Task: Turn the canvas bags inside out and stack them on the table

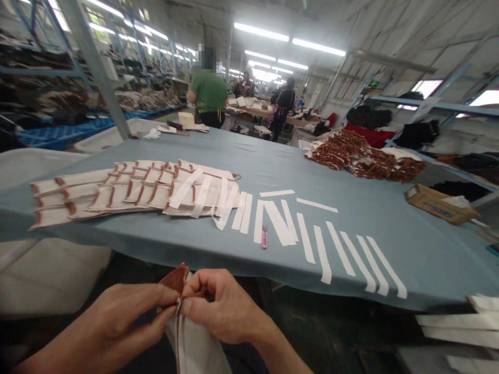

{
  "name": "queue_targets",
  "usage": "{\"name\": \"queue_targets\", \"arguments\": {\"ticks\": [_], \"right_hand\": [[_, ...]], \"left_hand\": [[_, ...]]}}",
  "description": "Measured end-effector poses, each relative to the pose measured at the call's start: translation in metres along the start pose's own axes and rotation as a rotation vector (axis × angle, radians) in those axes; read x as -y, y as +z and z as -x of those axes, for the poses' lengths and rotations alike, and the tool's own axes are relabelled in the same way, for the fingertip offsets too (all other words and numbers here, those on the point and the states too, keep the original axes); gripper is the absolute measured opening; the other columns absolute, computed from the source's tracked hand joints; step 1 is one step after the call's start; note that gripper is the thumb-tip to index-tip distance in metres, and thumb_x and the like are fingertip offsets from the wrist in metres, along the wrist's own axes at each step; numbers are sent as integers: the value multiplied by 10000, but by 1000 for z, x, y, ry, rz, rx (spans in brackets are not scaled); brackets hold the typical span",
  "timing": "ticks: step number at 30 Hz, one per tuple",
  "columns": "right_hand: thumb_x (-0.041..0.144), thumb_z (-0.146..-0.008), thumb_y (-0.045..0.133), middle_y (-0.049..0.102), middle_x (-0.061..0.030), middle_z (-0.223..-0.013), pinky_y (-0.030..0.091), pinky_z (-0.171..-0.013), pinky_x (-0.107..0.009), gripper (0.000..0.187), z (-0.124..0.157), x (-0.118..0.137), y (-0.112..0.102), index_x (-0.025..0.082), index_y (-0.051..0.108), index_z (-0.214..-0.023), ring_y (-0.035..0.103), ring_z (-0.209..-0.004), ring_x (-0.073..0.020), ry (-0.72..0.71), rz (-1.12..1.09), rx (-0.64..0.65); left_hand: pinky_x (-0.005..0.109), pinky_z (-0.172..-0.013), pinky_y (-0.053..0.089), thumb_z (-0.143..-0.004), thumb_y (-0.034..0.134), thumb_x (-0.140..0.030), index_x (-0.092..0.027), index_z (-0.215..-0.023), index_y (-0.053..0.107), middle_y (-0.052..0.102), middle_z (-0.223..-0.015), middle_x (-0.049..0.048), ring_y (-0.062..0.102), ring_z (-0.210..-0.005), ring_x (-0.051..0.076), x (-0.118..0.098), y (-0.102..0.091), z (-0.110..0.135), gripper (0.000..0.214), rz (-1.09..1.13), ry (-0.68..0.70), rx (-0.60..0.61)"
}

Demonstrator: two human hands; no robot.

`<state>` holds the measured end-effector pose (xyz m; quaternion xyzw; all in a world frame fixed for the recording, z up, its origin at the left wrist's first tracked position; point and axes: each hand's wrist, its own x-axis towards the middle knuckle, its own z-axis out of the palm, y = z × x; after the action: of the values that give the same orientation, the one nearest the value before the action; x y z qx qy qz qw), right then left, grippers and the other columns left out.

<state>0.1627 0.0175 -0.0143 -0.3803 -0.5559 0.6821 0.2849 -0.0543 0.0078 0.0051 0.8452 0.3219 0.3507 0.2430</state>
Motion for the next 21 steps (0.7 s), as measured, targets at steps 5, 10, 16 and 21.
{"name": "queue_targets", "arguments": {"ticks": [5,10,16,21], "right_hand": [[369,-826,771,512,63,-712,324,-593,-235,255,3,2,4,202,580,-809,391,-635,-93,-32,61,-15],[358,-808,798,469,83,-680,301,-578,-230,279,0,3,4,200,569,-790,339,-616,-85,-34,30,4],[327,-754,715,438,86,-650,264,-573,-233,211,-11,1,8,216,536,-742,316,-606,-93,-57,19,-19],[381,-742,724,426,93,-635,246,-562,-241,265,-13,1,10,226,510,-725,300,-589,-91,-54,-25,-7]], "left_hand": [[138,-543,423,-907,530,-80,-196,-752,725,705,-633,-60,634,-513,62,2,5,3,275,31,-91,16],[210,-538,337,-913,574,-292,-201,-653,576,484,-586,-68,438,-546,98,6,3,1,275,222,-407,117],[269,-614,371,-809,531,-459,-231,-672,496,472,-674,-39,438,-663,155,5,0,-6,268,436,-613,147],[271,-623,372,-835,542,-432,-226,-677,523,472,-672,-44,453,-660,157,7,4,-1,259,401,-561,71]]}}
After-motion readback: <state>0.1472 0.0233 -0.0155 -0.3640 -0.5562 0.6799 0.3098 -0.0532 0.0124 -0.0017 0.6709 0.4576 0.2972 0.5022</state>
